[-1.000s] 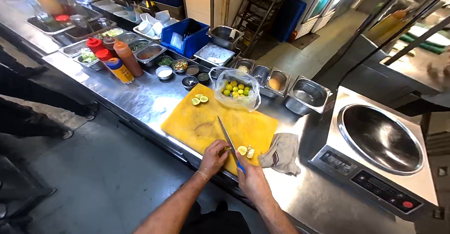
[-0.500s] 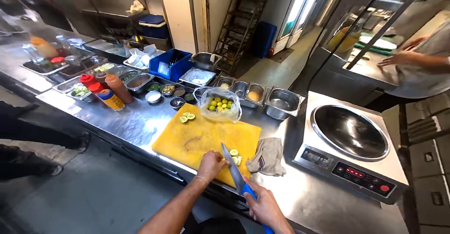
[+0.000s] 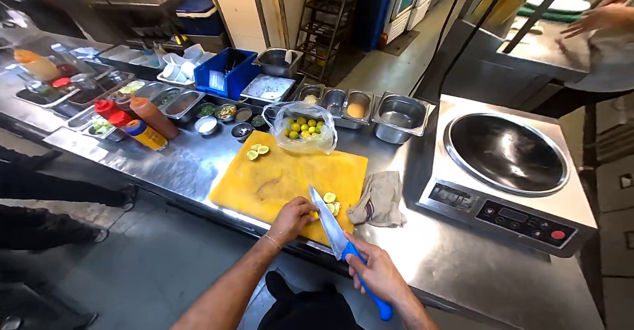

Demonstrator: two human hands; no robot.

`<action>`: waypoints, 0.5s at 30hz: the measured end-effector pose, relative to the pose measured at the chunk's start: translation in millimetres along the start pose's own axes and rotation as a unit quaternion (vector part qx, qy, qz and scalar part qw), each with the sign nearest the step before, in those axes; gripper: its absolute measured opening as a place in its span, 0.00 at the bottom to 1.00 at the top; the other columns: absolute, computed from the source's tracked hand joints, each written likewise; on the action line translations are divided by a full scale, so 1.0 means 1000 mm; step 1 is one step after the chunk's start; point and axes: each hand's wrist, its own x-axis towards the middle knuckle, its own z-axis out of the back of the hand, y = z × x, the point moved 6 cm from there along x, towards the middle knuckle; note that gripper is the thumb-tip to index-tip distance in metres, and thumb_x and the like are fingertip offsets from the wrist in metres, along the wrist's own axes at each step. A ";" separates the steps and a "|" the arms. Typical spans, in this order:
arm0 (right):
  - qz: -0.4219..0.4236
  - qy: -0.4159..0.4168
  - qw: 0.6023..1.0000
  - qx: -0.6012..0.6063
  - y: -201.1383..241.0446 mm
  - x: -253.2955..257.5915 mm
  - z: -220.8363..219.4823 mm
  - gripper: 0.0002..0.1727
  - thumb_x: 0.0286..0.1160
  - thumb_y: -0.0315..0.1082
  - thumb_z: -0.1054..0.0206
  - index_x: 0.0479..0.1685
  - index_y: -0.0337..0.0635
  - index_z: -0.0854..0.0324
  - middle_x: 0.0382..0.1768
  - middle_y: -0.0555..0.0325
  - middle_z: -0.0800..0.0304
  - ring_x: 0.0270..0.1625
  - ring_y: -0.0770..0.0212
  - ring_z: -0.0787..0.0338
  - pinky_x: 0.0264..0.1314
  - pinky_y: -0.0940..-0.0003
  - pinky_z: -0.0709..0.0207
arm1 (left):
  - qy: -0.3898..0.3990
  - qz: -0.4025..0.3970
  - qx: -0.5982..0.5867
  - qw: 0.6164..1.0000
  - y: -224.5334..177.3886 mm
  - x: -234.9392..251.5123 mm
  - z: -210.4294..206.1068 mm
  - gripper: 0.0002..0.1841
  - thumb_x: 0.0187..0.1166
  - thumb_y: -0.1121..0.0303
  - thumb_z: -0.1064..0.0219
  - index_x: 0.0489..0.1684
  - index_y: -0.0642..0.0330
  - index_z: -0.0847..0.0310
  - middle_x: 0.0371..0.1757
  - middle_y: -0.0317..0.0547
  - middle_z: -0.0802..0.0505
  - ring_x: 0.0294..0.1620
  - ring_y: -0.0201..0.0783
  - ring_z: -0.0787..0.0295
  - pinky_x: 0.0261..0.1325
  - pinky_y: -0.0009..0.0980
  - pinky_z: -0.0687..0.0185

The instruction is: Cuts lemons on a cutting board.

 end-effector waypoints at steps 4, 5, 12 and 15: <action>-0.006 0.007 1.000 0.022 0.004 0.012 -0.003 0.32 0.88 0.40 0.42 0.92 0.52 0.38 0.31 0.58 0.10 0.20 0.64 0.12 0.24 0.67 0.12 | -0.006 -0.025 0.015 1.000 0.002 0.000 -0.002 0.11 0.78 0.70 0.26 0.55 0.54 0.07 0.57 0.47 0.08 0.57 0.43 0.09 0.65 0.43 0.13; -0.005 0.005 1.000 0.027 0.005 0.017 -0.004 0.32 0.88 0.40 0.42 0.91 0.51 0.38 0.30 0.58 0.10 0.20 0.64 0.12 0.24 0.67 0.12 | -0.012 -0.033 0.017 0.999 0.002 0.000 -0.002 0.10 0.77 0.71 0.26 0.54 0.54 0.07 0.57 0.47 0.08 0.56 0.43 0.08 0.64 0.43 0.13; -0.007 -0.020 0.997 -0.070 0.039 0.065 -0.010 0.31 0.89 0.40 0.40 0.92 0.59 0.37 0.29 0.55 0.10 0.20 0.65 0.13 0.27 0.69 0.14 | -0.051 -0.062 0.031 0.996 -0.001 -0.004 -0.002 0.10 0.75 0.74 0.25 0.51 0.56 0.07 0.54 0.47 0.07 0.53 0.42 0.07 0.59 0.43 0.10; 0.020 -0.030 0.996 -0.078 0.025 0.053 -0.017 0.31 0.88 0.39 0.40 0.91 0.59 0.36 0.28 0.55 0.11 0.19 0.64 0.13 0.26 0.67 0.13 | -0.078 -0.059 0.036 0.995 -0.001 -0.007 -0.004 0.09 0.75 0.74 0.25 0.50 0.55 0.07 0.54 0.47 0.07 0.53 0.42 0.07 0.59 0.43 0.10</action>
